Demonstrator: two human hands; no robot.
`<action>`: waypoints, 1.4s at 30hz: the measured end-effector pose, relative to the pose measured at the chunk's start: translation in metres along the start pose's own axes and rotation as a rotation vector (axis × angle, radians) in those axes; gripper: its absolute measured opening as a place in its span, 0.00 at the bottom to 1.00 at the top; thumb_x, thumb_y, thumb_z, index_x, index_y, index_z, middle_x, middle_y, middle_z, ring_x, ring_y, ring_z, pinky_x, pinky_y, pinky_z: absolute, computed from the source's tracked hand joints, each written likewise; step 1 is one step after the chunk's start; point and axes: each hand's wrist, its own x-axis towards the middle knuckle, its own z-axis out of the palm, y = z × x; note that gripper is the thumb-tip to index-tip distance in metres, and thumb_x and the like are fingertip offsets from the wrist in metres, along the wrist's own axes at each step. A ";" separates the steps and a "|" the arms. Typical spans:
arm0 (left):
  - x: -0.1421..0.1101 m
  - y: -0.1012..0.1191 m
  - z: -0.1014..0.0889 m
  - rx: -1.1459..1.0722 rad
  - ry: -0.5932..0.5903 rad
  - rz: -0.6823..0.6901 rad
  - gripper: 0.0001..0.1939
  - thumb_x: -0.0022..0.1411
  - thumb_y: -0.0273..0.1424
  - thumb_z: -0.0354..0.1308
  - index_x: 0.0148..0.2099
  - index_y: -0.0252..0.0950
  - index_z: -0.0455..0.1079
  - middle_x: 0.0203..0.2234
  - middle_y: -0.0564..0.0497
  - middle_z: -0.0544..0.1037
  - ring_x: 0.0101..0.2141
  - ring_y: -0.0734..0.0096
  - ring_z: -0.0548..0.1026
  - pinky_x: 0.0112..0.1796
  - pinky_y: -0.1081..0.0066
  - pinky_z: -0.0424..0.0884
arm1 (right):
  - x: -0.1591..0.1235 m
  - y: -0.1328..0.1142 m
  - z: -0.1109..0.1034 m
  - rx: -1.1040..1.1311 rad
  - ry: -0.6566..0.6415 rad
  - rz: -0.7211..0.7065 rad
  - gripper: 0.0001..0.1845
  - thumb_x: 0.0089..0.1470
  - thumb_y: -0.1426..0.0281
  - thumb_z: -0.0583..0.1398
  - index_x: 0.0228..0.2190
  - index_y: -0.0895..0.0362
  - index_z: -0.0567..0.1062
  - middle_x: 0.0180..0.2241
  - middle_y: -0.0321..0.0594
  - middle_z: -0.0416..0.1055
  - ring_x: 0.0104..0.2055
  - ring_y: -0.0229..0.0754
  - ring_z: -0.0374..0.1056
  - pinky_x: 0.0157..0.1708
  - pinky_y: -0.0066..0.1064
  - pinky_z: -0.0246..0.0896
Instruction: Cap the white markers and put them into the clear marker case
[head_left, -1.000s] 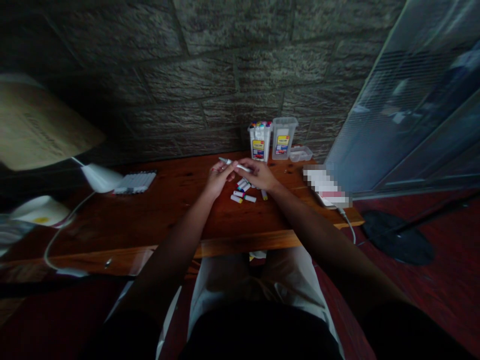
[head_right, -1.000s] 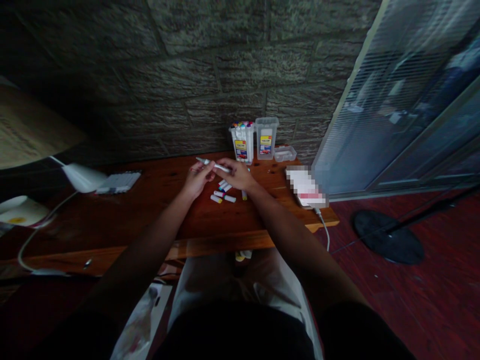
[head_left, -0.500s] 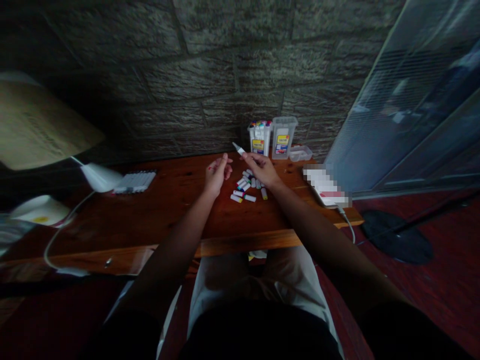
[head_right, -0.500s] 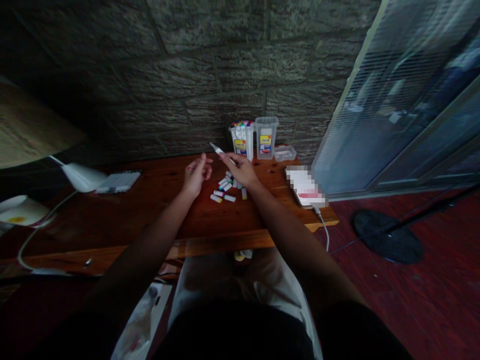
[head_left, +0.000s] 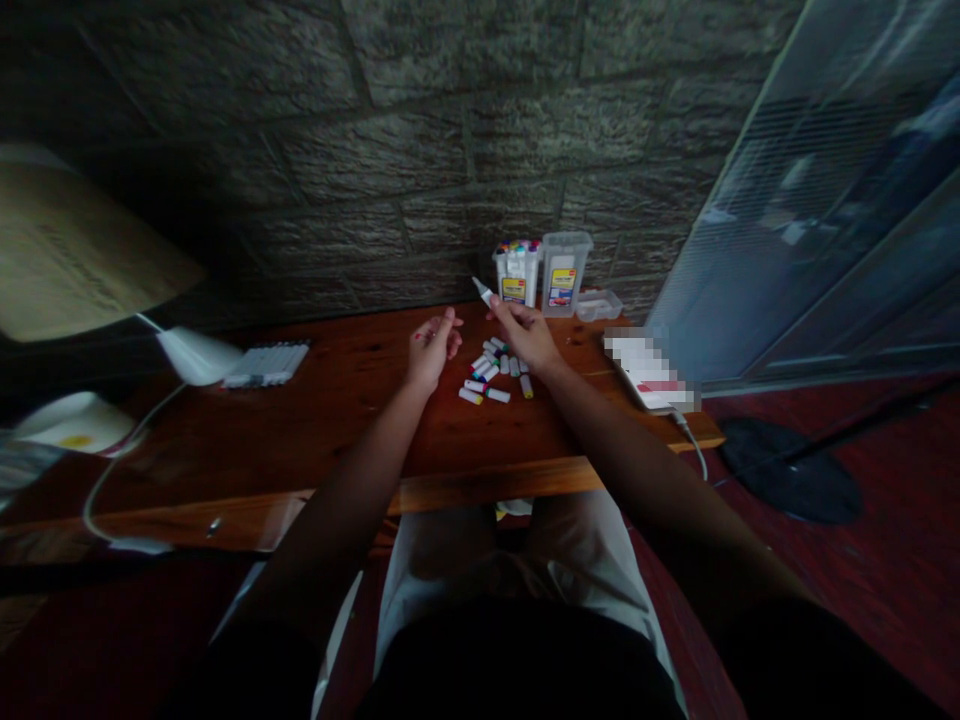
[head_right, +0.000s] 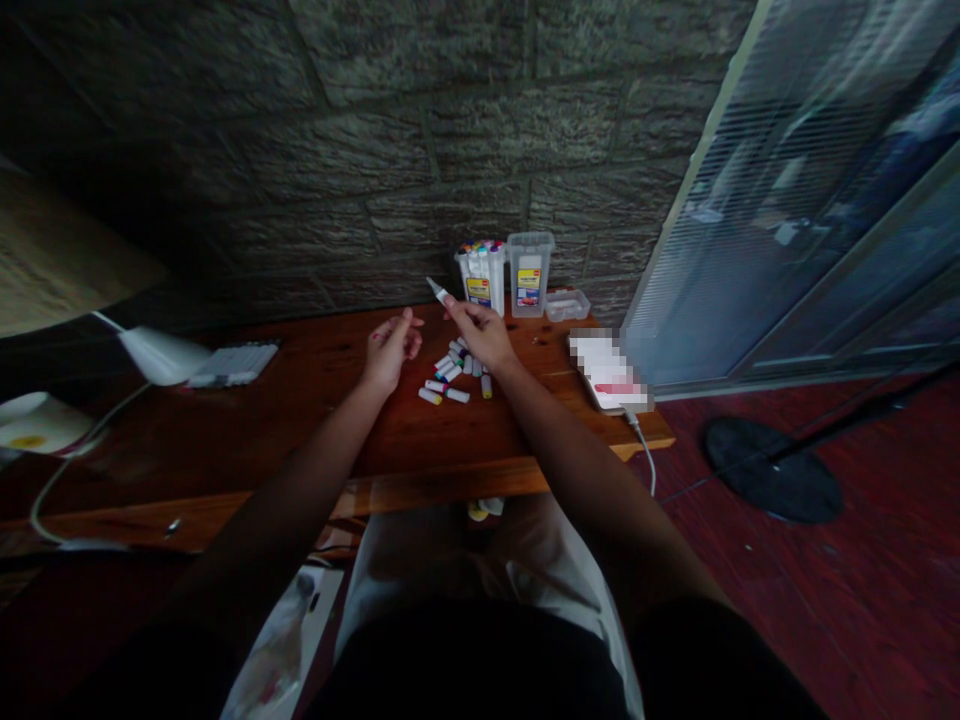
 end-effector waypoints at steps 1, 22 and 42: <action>0.000 0.000 0.000 -0.003 -0.002 0.000 0.21 0.54 0.50 0.62 0.31 0.34 0.72 0.17 0.55 0.68 0.14 0.83 0.61 0.15 0.78 0.52 | 0.000 -0.001 0.000 -0.003 0.018 -0.003 0.29 0.53 0.43 0.53 0.28 0.57 0.74 0.18 0.32 0.63 0.21 0.33 0.58 0.21 0.26 0.51; -0.012 0.001 0.005 0.284 -0.184 0.188 0.16 0.54 0.44 0.63 0.33 0.35 0.72 0.19 0.54 0.72 0.20 0.79 0.66 0.22 0.77 0.60 | 0.005 0.008 0.003 0.204 0.109 0.048 0.22 0.53 0.48 0.57 0.34 0.54 0.73 0.18 0.27 0.57 0.18 0.32 0.52 0.19 0.25 0.48; -0.013 -0.012 0.001 0.553 -0.280 0.544 0.49 0.47 0.35 0.71 0.67 0.46 0.51 0.58 0.41 0.66 0.42 0.62 0.75 0.42 0.62 0.74 | 0.000 0.009 0.008 0.493 -0.194 0.108 0.23 0.45 0.61 0.68 0.41 0.52 0.68 0.31 0.33 0.75 0.32 0.37 0.73 0.35 0.30 0.70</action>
